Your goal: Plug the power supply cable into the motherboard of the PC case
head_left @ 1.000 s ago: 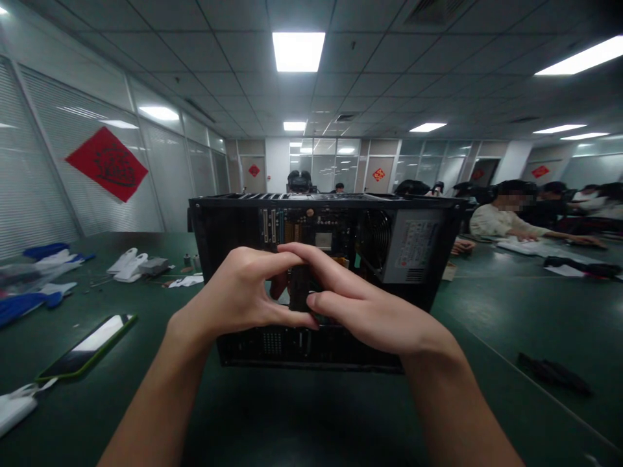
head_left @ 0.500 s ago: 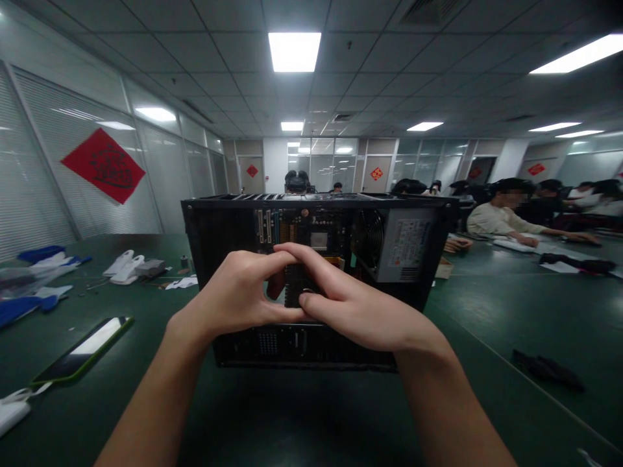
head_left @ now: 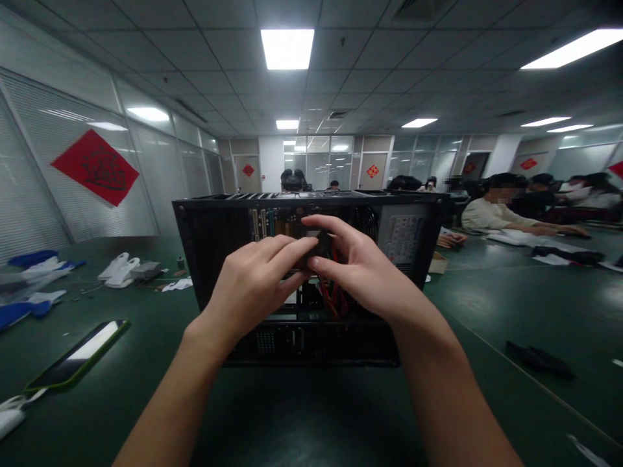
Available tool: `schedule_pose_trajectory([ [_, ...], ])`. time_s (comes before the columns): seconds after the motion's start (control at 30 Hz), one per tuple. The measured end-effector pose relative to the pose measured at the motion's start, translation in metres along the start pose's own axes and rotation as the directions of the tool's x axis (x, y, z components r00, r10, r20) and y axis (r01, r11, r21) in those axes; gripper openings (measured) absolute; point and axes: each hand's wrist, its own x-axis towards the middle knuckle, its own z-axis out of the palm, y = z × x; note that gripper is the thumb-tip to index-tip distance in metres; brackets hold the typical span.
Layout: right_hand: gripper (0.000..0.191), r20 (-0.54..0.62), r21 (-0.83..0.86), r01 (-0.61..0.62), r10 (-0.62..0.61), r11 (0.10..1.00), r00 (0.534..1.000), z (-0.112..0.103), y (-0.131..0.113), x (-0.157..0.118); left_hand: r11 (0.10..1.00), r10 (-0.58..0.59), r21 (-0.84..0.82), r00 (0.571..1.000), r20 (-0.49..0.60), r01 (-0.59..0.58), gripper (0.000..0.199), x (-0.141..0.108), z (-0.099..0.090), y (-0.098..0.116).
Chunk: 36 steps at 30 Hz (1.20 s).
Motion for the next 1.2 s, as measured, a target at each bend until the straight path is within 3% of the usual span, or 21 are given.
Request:
schedule_pose_trajectory([
  [0.17, 0.045, -0.052, -0.02, -0.007, 0.006, 1.0, 0.999, 0.006, 0.004, 0.004, 0.996, 0.027, 0.094, 0.988, -0.152, -0.012, 0.029, -0.006, 0.009, -0.001],
  [0.27, 0.042, -0.059, -0.089, 0.019, -0.024, 0.996, 0.998, 0.008, 0.007, 0.005, 0.994, 0.026, 0.11, 0.981, -0.19, -0.005, 0.027, -0.01, 0.013, -0.004],
  [0.37, 0.035, -0.102, -0.23, 0.101, -0.127, 0.968, 0.987, 0.007, 0.012, 0.003, 0.993, 0.01, 0.115, 0.979, -0.202, 0.014, 0.026, -0.011, 0.018, -0.008],
  [0.47, 0.036, -0.081, -0.407, 0.226, -0.281, 0.885, 0.956, 0.008, 0.022, 0.0, 0.994, -0.007, 0.108, 0.984, -0.175, 0.026, 0.025, -0.011, 0.026, -0.011],
  [0.57, 0.042, 0.001, -0.519, 0.29, -0.338, 0.804, 0.941, 0.006, 0.039, -0.004, 0.993, -0.023, 0.116, 0.993, -0.112, 0.037, 0.024, -0.014, 0.037, -0.013],
  [0.7, 0.051, 0.096, -0.595, 0.254, -0.246, 0.763, 0.964, 0.004, 0.069, -0.007, 0.984, -0.149, 0.105, 0.987, 0.069, 0.141, 0.028, -0.022, 0.054, -0.017],
  [0.77, 0.049, 0.122, -0.649, 0.202, -0.162, 0.734, 0.979, 0.006, 0.083, -0.009, 0.971, -0.236, 0.087, 0.952, 0.197, 0.223, 0.03, -0.027, 0.064, -0.02],
  [0.87, 0.041, 0.144, -0.734, 0.101, 0.009, 0.672, 0.99, 0.009, 0.103, -0.011, 0.941, -0.334, 0.089, 0.864, 0.376, 0.325, 0.029, -0.034, 0.081, -0.022],
  [1.0, 0.03, 0.116, -0.79, -0.006, 0.159, 0.614, 0.98, 0.006, 0.128, -0.011, 0.903, -0.399, 0.066, 0.767, 0.502, 0.425, 0.029, -0.039, 0.098, -0.022],
  [1.1, 0.024, 0.034, -0.796, -0.051, 0.129, 0.603, 0.991, 0.0, 0.146, -0.01, 0.875, -0.427, 0.033, 0.738, 0.523, 0.483, 0.032, -0.043, 0.106, -0.023],
  [1.2, 0.021, -0.009, -0.795, -0.078, 0.117, 0.601, 0.993, -0.003, 0.159, -0.009, 0.87, -0.396, -0.041, 0.746, 0.536, 0.492, 0.033, -0.05, 0.115, -0.028],
])
